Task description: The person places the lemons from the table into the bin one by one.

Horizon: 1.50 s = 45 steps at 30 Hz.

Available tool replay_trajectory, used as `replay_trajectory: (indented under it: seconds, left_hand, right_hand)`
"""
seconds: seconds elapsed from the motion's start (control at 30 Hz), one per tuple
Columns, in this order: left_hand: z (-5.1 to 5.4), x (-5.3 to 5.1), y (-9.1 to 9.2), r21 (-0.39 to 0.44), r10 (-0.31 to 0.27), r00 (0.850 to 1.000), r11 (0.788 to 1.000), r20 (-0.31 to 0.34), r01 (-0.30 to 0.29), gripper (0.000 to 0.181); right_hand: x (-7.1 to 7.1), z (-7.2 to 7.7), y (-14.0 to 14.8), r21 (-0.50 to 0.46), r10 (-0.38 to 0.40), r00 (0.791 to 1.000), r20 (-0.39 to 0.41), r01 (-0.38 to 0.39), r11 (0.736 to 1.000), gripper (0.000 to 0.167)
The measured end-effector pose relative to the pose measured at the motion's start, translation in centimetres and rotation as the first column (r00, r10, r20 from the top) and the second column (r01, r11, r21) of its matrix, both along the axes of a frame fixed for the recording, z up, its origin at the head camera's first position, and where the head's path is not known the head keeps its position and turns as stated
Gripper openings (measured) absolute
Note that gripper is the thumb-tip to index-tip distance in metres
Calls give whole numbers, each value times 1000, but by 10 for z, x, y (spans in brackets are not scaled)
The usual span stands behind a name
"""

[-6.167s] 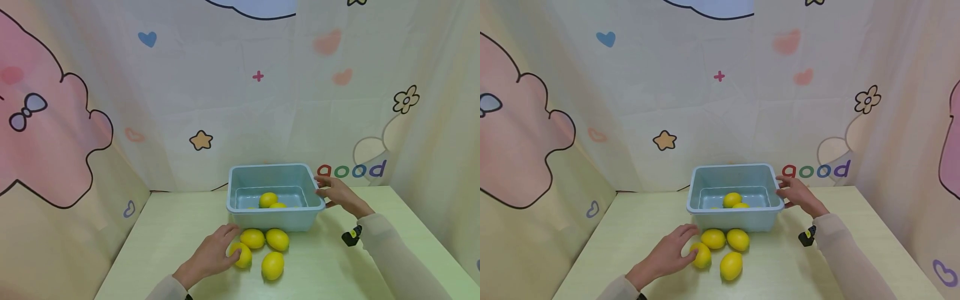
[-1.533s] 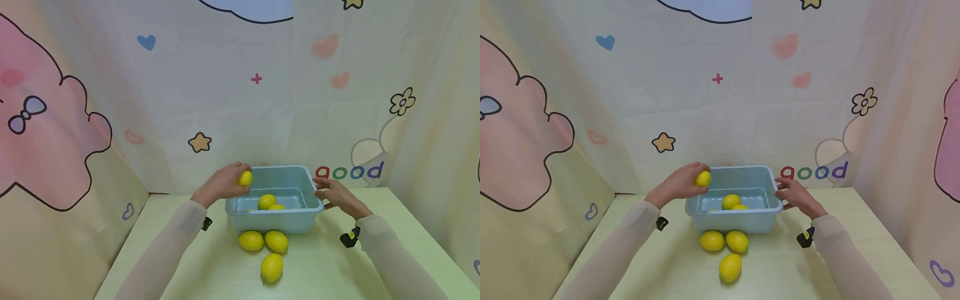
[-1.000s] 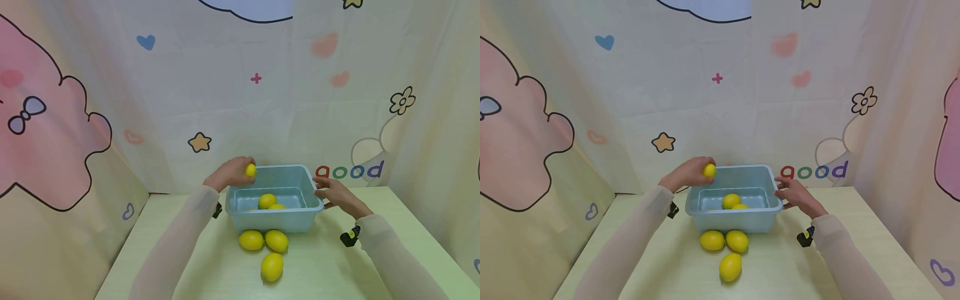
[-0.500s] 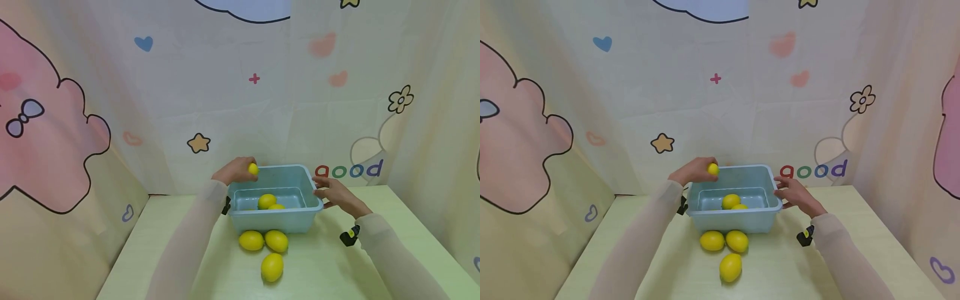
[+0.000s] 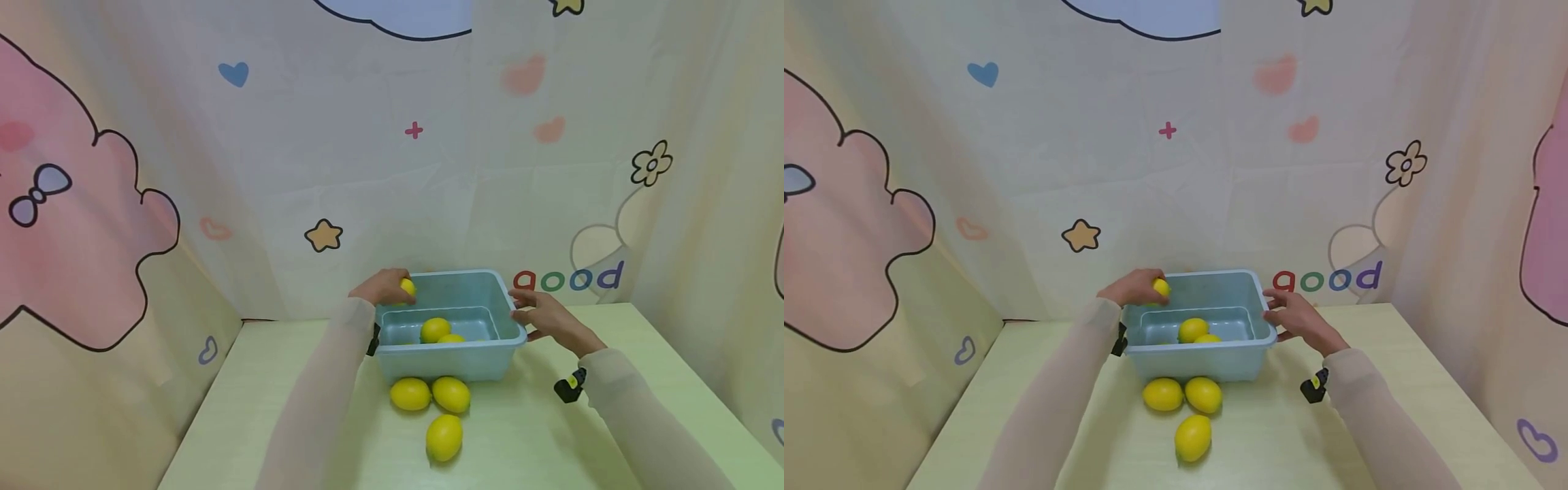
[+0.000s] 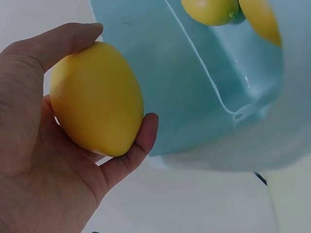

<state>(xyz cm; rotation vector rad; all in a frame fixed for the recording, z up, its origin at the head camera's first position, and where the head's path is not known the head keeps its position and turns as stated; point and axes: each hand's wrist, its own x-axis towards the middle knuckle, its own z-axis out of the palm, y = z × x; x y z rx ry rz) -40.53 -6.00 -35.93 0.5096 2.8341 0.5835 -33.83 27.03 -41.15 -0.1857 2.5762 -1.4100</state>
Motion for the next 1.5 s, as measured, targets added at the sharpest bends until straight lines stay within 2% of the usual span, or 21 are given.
replay_trajectory:
  seconds: [0.4, 0.73, 0.9, 1.13, 1.5]
  left_hand:
    - [-2, 2, 11, 7, 17, 1000, 1000, 21, -17, 50]
    - [-6, 3, 11, -64, 6, 999, 998, 41, -4, 52]
    - [-7, 4, 10, -61, 5, 999, 998, 54, -1, 52]
    - [-8, 5, 8, -43, -29, 998, 999, 49, 31, 50]
    - [-7, 11, 6, -26, -115, 993, 993, 11, 116, 46]
  right_hand:
    - [-2, 0, 0, -2, 3, 1000, -2, -3, 1000, 68]
    - [-2, -2, 0, 27, 3, 1000, -20, -3, 1000, 68]
    - [-2, -1, -1, 28, 5, 1000, -23, -4, 1000, 67]
    - [-3, -3, 0, 26, -10, 1000, -15, 10, 1000, 66]
    - [0, 1, -3, 25, -8, 1000, -16, 8, 1000, 66]
